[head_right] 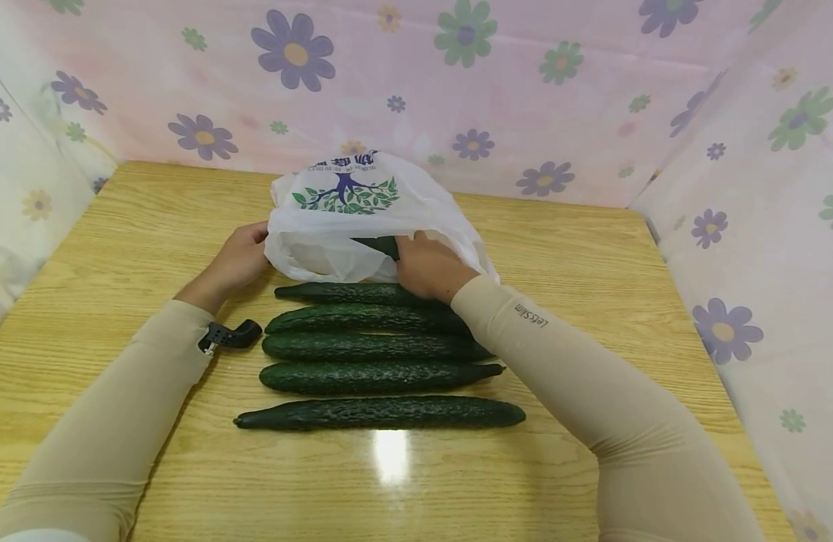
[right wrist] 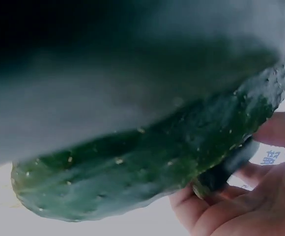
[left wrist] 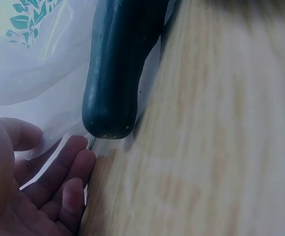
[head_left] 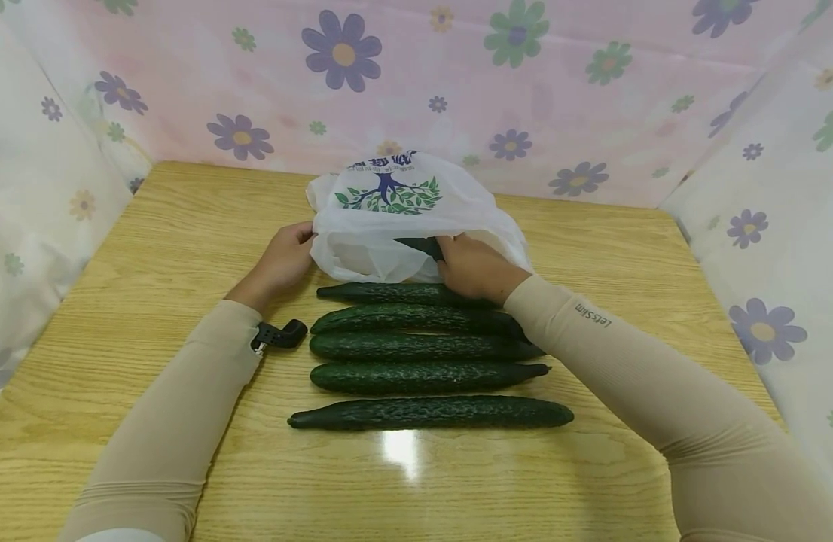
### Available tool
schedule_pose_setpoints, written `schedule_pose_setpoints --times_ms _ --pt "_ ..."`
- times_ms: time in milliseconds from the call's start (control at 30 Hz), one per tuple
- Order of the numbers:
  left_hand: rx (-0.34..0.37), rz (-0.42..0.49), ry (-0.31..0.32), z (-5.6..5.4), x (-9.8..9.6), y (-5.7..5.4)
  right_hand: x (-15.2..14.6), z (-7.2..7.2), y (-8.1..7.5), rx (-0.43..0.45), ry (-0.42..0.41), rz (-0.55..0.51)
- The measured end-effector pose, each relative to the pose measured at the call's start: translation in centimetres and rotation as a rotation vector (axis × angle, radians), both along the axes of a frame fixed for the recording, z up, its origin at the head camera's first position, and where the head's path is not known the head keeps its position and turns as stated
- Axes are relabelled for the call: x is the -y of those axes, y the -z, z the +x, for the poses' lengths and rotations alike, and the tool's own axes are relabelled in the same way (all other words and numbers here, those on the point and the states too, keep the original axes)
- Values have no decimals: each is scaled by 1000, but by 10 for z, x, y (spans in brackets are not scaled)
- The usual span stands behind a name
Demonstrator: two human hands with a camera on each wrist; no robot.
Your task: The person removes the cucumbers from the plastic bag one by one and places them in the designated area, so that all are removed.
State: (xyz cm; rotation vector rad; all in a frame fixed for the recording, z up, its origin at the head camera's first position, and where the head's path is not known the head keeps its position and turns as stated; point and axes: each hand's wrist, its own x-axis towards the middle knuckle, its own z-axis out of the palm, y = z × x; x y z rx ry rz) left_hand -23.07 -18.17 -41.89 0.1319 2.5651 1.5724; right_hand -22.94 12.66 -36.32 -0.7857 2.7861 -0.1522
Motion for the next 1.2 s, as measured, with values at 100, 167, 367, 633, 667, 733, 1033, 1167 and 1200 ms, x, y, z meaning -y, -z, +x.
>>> schedule_pose_setpoints --times_ms 100,167,367,633,667,733,1033,1167,1200 --pt "3 -1 -3 0 0 0 1 0 -1 -2 46 -60" --pt "5 -2 -3 0 0 0 2 0 -2 -19 68 -90" --pt "15 6 -2 1 0 0 3 1 -7 -90 40 -76" --pt "28 6 2 1 -1 -2 0 10 -17 -62 56 -82" --pt "28 6 2 1 -1 -2 0 12 -18 -45 67 -99" --pt "28 5 2 1 0 -2 -1 16 -19 -21 85 -148" --pt "26 9 4 1 0 -2 -12 38 -21 20 129 -323" --pt "35 17 9 2 0 -3 -22 48 -22 46 153 -357" --pt "38 23 11 2 0 -3 -25 51 -22 55 161 -359"
